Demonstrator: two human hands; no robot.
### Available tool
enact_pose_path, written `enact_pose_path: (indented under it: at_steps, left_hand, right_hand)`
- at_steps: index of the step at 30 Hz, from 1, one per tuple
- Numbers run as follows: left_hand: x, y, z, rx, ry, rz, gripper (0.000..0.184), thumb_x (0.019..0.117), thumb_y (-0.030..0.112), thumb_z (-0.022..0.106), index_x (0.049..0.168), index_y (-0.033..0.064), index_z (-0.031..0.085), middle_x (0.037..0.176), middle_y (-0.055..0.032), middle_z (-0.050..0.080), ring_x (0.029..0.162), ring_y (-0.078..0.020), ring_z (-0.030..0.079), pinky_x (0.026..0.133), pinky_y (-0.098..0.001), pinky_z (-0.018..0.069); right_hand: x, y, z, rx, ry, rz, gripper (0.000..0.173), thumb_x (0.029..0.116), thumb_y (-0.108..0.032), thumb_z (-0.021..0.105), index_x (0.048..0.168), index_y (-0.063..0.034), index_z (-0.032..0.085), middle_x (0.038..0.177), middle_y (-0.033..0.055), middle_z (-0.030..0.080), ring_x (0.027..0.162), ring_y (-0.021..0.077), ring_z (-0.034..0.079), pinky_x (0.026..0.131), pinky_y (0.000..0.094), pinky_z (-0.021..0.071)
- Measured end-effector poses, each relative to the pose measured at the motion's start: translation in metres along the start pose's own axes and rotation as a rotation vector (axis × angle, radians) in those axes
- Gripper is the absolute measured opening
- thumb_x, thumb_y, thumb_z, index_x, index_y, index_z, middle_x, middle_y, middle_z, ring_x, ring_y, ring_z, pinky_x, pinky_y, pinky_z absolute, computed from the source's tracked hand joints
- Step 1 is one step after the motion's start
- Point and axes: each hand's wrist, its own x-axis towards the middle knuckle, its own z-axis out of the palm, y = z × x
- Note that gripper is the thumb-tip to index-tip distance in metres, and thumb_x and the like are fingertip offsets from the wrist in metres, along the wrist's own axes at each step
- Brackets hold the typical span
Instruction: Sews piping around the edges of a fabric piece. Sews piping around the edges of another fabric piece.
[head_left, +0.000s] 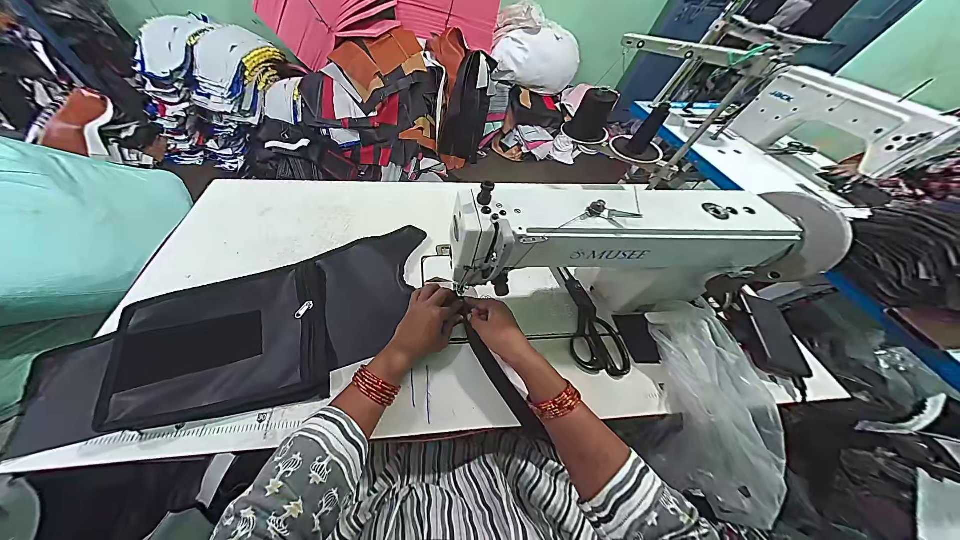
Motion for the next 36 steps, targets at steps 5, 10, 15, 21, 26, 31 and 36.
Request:
enact_pose_path:
  at_steps: [5,10,15,21,26,31,36]
  left_hand:
    - [-0.003,-0.003,0.001,-0.012,0.041,0.073,0.026,0.0994,0.015,0.058,0.112,0.0046,0.079,0.120,-0.0184,0.072,0.124,-0.0397,0.062,0.110,-0.0569,0.0422]
    - [-0.003,-0.005,0.004,-0.080,0.114,0.084,0.020,0.0946,0.011,0.063,0.101,0.0014,0.080,0.117,-0.0167,0.075,0.120,-0.0366,0.065,0.110,-0.0482,0.0459]
    - [-0.004,-0.002,0.003,-0.087,0.099,0.058,0.022,0.0963,0.011,0.063,0.107,0.0002,0.078,0.119,-0.0178,0.073,0.122,-0.0366,0.065,0.110,-0.0474,0.0461]
    - [-0.002,-0.001,0.001,-0.047,-0.003,0.002,0.030,0.1013,0.017,0.058,0.121,0.0005,0.074,0.126,-0.0209,0.068,0.126,-0.0380,0.059,0.113,-0.0469,0.0433]
    - [-0.002,-0.006,0.004,-0.009,0.027,0.100,0.029,0.1004,0.014,0.055,0.116,0.0042,0.077,0.121,-0.0192,0.070,0.123,-0.0381,0.061,0.111,-0.0508,0.0435]
    - [-0.004,-0.007,0.001,-0.032,0.026,0.178,0.031,0.0927,0.002,0.054,0.111,0.0043,0.079,0.118,-0.0196,0.071,0.123,-0.0404,0.062,0.111,-0.0575,0.0409]
    - [-0.005,-0.011,0.003,-0.050,0.049,0.245,0.031,0.0894,-0.001,0.054,0.106,0.0054,0.080,0.110,-0.0180,0.073,0.119,-0.0398,0.064,0.110,-0.0599,0.0408]
  right_hand:
    - [-0.012,-0.016,0.006,-0.325,-0.034,-0.025,0.043,0.1034,0.000,0.042,0.144,-0.0007,0.056,0.140,0.0285,0.053,0.128,0.0368,0.055,0.108,0.0428,0.0449]
    - [-0.008,-0.030,0.008,-0.509,-0.127,0.023,0.050,0.1012,0.002,0.044,0.150,-0.0029,0.050,0.147,0.0284,0.043,0.129,0.0370,0.054,0.106,0.0418,0.0475]
    - [-0.009,-0.019,0.004,-0.366,-0.082,-0.034,0.046,0.1020,0.001,0.044,0.147,0.0006,0.053,0.141,0.0281,0.051,0.129,0.0367,0.054,0.109,0.0429,0.0439]
    - [-0.020,0.006,0.012,0.000,0.113,-0.041,0.037,0.1000,-0.004,0.056,0.135,0.0053,0.062,0.116,0.0212,0.069,0.099,0.0223,0.066,0.093,0.0330,0.0513]
    - [-0.015,0.013,0.012,0.105,0.099,-0.038,0.039,0.0974,-0.002,0.058,0.135,0.0054,0.061,0.116,0.0200,0.068,0.097,0.0185,0.065,0.090,0.0309,0.0519]
    - [-0.021,0.006,0.010,0.041,0.088,-0.025,0.040,0.0982,0.000,0.055,0.137,0.0052,0.060,0.123,0.0224,0.065,0.103,0.0201,0.064,0.093,0.0300,0.0505]
    - [-0.031,-0.005,0.010,-0.129,0.080,-0.032,0.039,0.1006,-0.001,0.052,0.138,0.0039,0.060,0.126,0.0251,0.062,0.110,0.0267,0.063,0.098,0.0321,0.0488]
